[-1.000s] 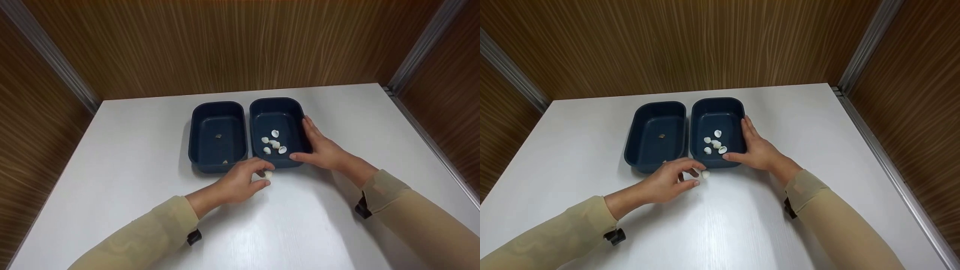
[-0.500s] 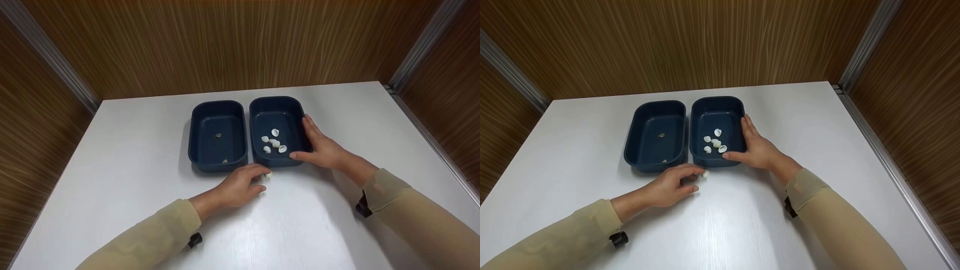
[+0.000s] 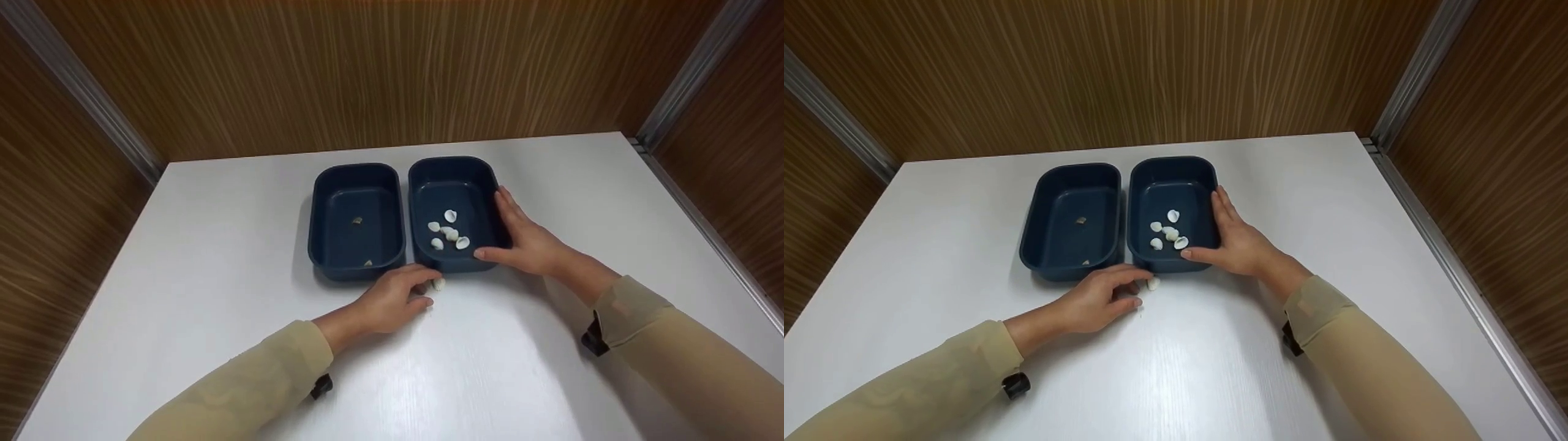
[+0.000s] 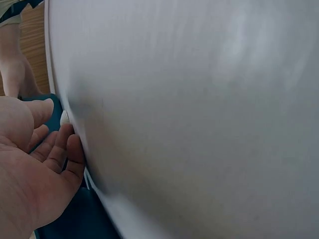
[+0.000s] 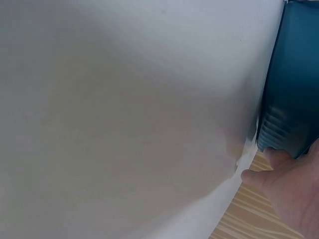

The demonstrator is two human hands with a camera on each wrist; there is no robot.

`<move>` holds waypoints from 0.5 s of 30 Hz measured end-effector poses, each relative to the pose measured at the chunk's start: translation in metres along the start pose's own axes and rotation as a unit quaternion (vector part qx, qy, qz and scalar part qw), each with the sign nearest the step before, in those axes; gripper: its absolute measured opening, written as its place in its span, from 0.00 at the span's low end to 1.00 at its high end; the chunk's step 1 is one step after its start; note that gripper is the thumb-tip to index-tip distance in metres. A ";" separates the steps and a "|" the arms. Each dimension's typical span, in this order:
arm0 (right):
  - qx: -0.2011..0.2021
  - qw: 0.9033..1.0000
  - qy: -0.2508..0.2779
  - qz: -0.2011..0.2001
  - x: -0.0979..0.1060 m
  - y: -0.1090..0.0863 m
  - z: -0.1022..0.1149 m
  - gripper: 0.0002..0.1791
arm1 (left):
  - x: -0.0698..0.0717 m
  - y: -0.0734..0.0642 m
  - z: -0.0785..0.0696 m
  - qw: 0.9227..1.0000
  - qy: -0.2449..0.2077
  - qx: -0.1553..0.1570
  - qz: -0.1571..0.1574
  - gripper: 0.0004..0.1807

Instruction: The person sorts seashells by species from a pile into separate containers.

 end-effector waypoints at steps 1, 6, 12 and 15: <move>0.001 1.000 0.001 0.000 0.000 0.000 0.000 0.68 | 0.000 0.000 0.000 1.000 0.002 -0.002 -0.001 0.23; 0.004 1.000 0.011 -0.003 0.000 -0.001 0.000 0.68 | -0.001 0.000 0.000 1.000 0.009 -0.008 -0.008 0.22; 0.002 1.000 0.011 -0.004 0.001 -0.001 -0.001 0.68 | -0.004 0.003 0.003 1.000 0.024 -0.008 -0.013 0.21; 0.006 1.000 0.014 -0.006 0.001 0.000 0.000 0.68 | -0.004 0.003 0.003 0.999 0.029 -0.007 -0.015 0.20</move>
Point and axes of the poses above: each hand's wrist, its own y-axis towards the middle knuckle, its own x-axis out of the back of the hand, z = x × y, the point moved 8 cm from there along y, towards the middle knuckle, and after that the axes turned 4 degrees about x, right-handed, at the moved point
